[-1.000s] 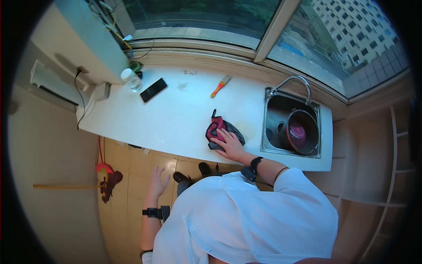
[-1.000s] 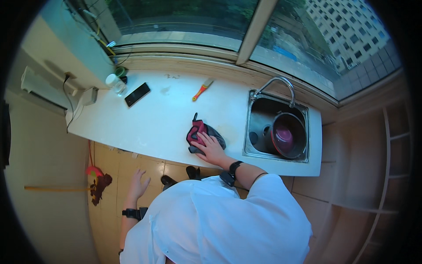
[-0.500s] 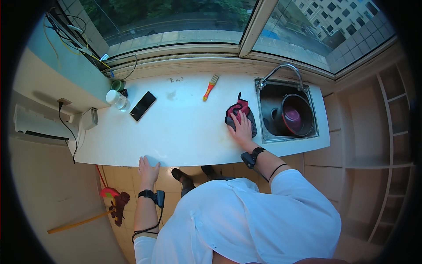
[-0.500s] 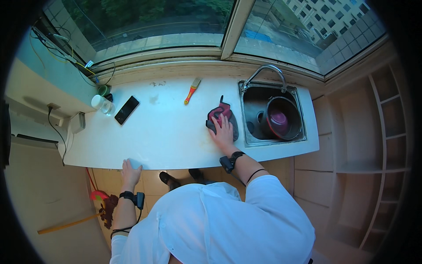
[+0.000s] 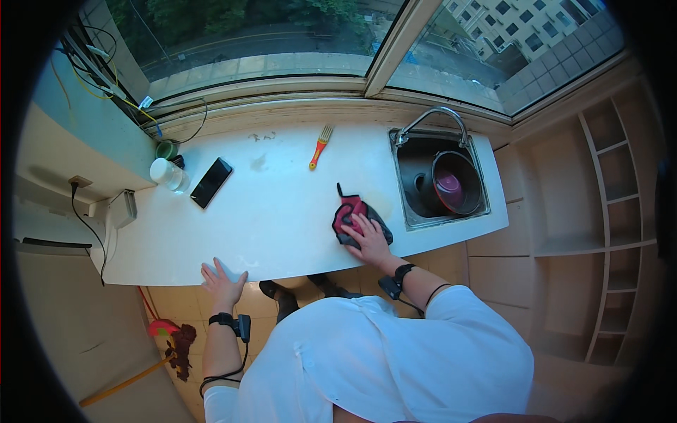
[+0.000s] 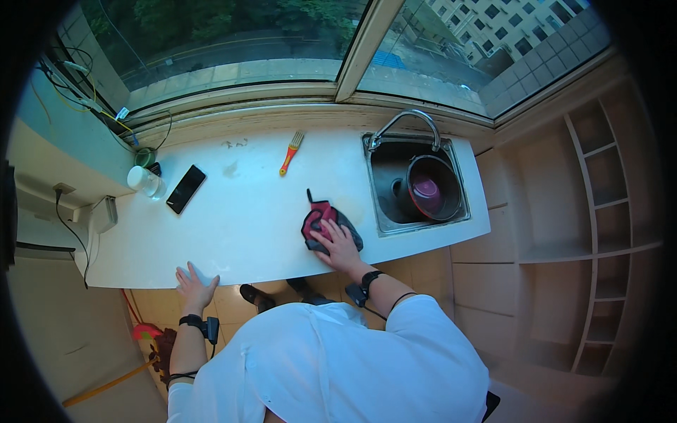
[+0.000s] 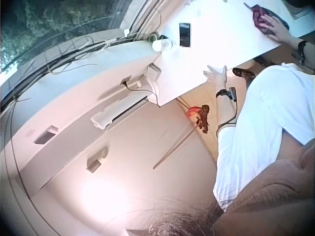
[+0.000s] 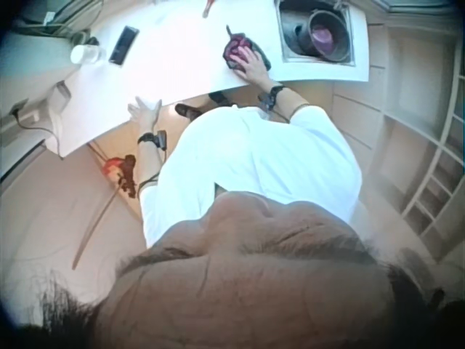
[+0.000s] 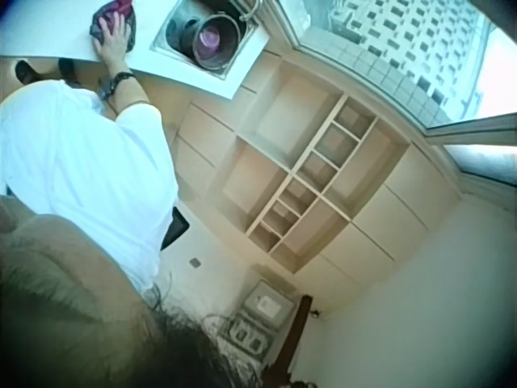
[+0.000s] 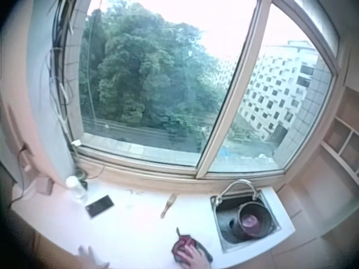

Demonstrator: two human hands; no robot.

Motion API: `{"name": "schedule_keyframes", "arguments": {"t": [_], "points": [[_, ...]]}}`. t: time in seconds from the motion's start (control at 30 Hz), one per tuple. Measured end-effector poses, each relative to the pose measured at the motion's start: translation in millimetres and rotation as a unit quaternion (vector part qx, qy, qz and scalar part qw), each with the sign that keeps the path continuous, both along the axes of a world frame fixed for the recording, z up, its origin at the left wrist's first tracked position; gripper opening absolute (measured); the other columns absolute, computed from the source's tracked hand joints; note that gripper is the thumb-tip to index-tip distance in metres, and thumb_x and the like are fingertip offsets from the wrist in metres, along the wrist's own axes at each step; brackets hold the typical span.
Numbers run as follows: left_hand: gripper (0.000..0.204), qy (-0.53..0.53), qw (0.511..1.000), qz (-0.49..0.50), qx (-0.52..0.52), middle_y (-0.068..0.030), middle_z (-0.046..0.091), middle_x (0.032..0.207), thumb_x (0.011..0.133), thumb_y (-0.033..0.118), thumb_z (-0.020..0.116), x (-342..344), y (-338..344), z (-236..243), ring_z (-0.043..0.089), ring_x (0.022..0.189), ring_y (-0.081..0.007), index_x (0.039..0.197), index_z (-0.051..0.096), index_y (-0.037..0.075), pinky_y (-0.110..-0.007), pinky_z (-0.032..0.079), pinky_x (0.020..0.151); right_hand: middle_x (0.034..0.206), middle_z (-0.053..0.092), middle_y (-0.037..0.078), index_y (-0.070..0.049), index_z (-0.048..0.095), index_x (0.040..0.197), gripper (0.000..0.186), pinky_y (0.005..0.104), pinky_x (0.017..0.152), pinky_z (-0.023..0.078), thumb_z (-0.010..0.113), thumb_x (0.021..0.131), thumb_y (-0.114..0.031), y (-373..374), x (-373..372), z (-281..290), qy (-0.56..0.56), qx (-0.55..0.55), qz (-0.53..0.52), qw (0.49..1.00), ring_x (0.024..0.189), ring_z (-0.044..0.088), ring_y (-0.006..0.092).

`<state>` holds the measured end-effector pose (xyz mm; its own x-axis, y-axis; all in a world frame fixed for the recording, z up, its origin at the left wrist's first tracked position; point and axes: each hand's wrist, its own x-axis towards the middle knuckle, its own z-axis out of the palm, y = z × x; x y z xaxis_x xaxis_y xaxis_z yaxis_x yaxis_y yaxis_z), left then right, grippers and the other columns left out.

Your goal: Cleaning a room by wiping shelves, a chair, a counter, and a wall with a cloth.

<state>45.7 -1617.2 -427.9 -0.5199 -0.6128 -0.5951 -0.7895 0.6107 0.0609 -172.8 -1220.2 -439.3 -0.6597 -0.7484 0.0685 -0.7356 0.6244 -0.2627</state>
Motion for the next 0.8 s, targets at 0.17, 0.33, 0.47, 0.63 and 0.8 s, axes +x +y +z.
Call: {"name": "schedule_keyframes", "arguments": {"t": [0.17, 0.33, 0.47, 0.63, 0.8], "points": [[0.118, -0.025, 1.0, -0.005, 0.008, -0.0288, -0.012, 0.163, 0.082, 0.071, 0.061, 3.0, -1.5, -3.8, -0.01, 0.153, -0.0401, 0.161, -0.003, 0.013, -0.061, 0.01, 0.12, 0.154, 0.037, 0.016, -0.024, 0.046, 0.148, 0.065, 0.0545, 0.113, 0.027, 0.067, 0.088, -0.039, -17.2, -44.0, -8.5, 0.052, -0.038, -0.095, 0.993, 0.143, 0.034, 0.0346], [0.118, -0.025, 0.999, -0.026, 0.005, -0.0288, -0.01, 0.164, 0.082, 0.073, 0.061, -6.5, -1.5, -0.5, -0.009, 0.153, -0.0402, 0.162, -0.003, 0.013, -0.062, 0.012, 0.119, 0.157, 0.033, 0.018, -0.024, 0.042, 0.151, 0.067, 0.0549, 0.114, 0.027, 0.065, 0.09, -0.042, -38.2, -90.0, -21.2, 0.072, -0.029, -0.199, 0.977, 0.144, 0.033, 0.0353], [0.117, -0.014, 0.999, -0.029, -0.005, -0.0294, -0.007, 0.164, 0.082, 0.073, 0.061, -2.5, -0.3, -0.7, -0.005, 0.153, -0.0406, 0.161, 0.0, 0.012, -0.062, 0.014, 0.119, 0.159, 0.028, 0.02, -0.024, 0.04, 0.152, 0.067, 0.0563, 0.115, 0.024, 0.063, 0.091, -0.043, -40.9, -73.2, -23.2, 0.045, -0.03, -0.179, 0.982, 0.146, 0.029, 0.0393], [0.116, -0.036, 0.999, -0.026, -0.006, -0.0295, -0.009, 0.163, 0.084, 0.073, 0.059, 0.9, -1.3, -0.7, -0.006, 0.153, -0.0407, 0.161, -0.002, 0.011, -0.063, 0.014, 0.119, 0.158, 0.033, 0.019, -0.026, 0.047, 0.148, 0.064, 0.0558, 0.114, 0.026, 0.066, 0.089, -0.043, -18.2, -1.7, -14.4, 0.009, -0.05, -0.066, 0.997, 0.146, 0.031, 0.0391], [0.117, -0.064, 0.998, -0.028, 0.009, -0.0282, -0.017, 0.163, 0.086, 0.074, 0.055, -3.6, -2.0, -2.6, -0.014, 0.153, -0.0391, 0.16, -0.014, 0.013, -0.062, 0.009, 0.119, 0.157, 0.034, 0.016, -0.027, 0.048, 0.147, 0.062, 0.0543, 0.115, 0.024, 0.063, 0.09, -0.044, 6.2, 0.7, -7.6, -0.004, -0.033, -0.001, 0.999, 0.147, 0.03, 0.0352]]}}
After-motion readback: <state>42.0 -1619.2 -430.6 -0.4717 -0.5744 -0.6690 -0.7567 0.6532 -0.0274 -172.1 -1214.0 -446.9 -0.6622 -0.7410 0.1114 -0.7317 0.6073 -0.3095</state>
